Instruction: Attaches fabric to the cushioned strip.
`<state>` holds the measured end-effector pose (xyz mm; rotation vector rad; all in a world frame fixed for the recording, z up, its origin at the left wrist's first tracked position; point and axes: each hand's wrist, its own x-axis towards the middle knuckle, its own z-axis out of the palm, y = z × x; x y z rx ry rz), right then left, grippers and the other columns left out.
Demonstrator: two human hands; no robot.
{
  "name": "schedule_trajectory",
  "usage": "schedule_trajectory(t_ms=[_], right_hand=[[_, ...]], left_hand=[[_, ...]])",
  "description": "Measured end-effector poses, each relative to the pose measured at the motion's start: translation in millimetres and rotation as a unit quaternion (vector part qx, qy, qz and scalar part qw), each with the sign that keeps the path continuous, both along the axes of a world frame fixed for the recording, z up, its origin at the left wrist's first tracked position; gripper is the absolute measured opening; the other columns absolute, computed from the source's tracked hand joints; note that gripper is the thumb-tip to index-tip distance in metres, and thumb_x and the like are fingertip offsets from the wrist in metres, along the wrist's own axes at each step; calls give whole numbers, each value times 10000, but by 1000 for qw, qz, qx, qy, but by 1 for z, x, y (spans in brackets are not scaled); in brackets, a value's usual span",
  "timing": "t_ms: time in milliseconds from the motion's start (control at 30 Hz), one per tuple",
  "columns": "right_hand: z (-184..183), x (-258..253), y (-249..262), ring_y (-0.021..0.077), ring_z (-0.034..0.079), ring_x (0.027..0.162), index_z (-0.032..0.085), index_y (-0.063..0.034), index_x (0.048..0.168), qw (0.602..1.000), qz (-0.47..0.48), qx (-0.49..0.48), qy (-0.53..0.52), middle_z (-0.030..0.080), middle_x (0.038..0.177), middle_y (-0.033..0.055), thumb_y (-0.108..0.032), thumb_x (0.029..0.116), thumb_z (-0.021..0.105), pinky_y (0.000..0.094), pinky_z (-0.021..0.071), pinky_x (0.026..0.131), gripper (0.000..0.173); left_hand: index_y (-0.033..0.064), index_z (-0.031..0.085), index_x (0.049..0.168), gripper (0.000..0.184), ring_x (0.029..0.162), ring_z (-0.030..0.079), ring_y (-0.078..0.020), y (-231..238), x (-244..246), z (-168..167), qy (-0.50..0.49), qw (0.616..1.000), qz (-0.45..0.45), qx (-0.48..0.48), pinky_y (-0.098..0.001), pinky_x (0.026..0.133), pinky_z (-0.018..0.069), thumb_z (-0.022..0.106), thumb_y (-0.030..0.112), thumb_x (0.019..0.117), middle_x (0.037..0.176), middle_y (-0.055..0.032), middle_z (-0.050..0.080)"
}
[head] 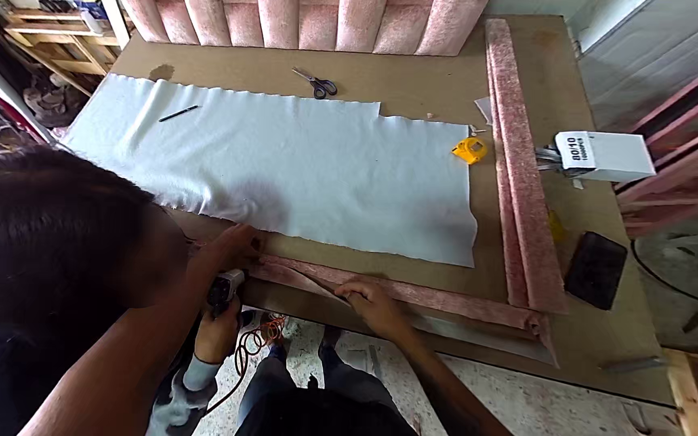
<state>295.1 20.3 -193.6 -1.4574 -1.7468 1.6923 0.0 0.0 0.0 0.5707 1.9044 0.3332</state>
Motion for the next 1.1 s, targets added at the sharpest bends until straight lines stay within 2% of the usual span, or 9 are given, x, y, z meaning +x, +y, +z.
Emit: schedule_trajectory(t_ms=[100, 200, 267, 400, 567, 600, 667, 833, 1100], right_hand=[[-9, 0, -13, 78, 681, 928, 767, -188, 1154, 999, -38, 37, 8, 745, 1101, -29, -198, 1037, 446, 345, 565, 855, 341], [-11, -1, -18, 91, 689, 1021, 762, -183, 1155, 998, -18, 63, -7, 747, 1121, -20, -209, 1032, 444, 371, 561, 928, 342], [-6, 3, -21, 99, 695, 974, 759, -172, 1164, 996, -33, 87, 1, 749, 1100, -5, -202, 1033, 444, 368, 568, 890, 343], [8, 11, -26, 101, 681, 1017, 749, -186, 1170, 976, -85, 178, -95, 728, 1097, -12, -276, 996, 567, 347, 572, 929, 267], [14, 5, -45, 266, 555, 1299, 723, -231, 1228, 943, 12, 236, -234, 665, 1289, 36, -426, 921, 700, 512, 454, 1097, 364], [14, -1, -45, 275, 543, 1308, 715, -242, 1233, 936, 27, 244, -252, 656, 1291, 34, -425, 914, 707, 540, 445, 1093, 368], [14, -9, -41, 281, 531, 1309, 722, -238, 1201, 928, 53, 253, -268, 650, 1275, 36, -375, 923, 698, 560, 418, 1105, 311], [8, -3, -20, 298, 541, 1291, 727, -169, 1097, 908, 162, 324, -210, 639, 1296, 82, -314, 1003, 597, 550, 393, 1129, 216], [7, 21, 30, 302, 661, 988, 643, -95, 1003, 811, 373, 412, -182, 676, 981, 102, -510, 1052, 443, 522, 515, 928, 464]], left_hand=[[-54, 625, 1038, 225, 497, 480, -77, -64, -27, -139, 42, 958, 185, 216, -262, 456, 427, 660, 166, 1008, 644, -64, 553], [-106, 561, 1233, 253, 738, 550, -115, -23, 28, -14, 66, 989, 115, 69, -230, 693, 473, 534, 74, 1058, 926, -136, 597], [-150, 486, 1394, 375, 1215, 571, -209, 21, 72, 92, 79, 986, -145, -29, -253, 1056, 399, 496, 16, 1058, 1396, -243, 567], [-104, 686, 1051, 184, 986, 654, -429, 52, 44, 37, 165, 823, -509, 192, -522, 915, 514, 681, 53, 956, 1053, -304, 676], [-52, 570, 1380, 364, 1372, 503, -390, 45, 98, 104, 240, 769, -592, 10, -490, 1162, 359, 562, 68, 1036, 1452, -246, 548], [-19, 529, 1436, 388, 1418, 466, -366, 53, 88, 81, 234, 715, -659, 16, -491, 1185, 343, 500, 136, 1081, 1508, -219, 507], [23, 736, 1088, 298, 994, 685, -413, 90, 35, -67, 120, 598, -716, 340, -603, 794, 581, 663, 286, 969, 1086, -224, 703], [195, 615, 1416, 592, 1480, 404, -306, 32, 91, -148, 141, 709, -640, 259, -585, 1188, 354, 797, 297, 862, 1572, -70, 480], [177, 720, 1154, 498, 1213, 598, -261, 8, 79, -206, 210, 710, -524, 421, -483, 1060, 456, 346, 501, 1091, 1259, -65, 674]])
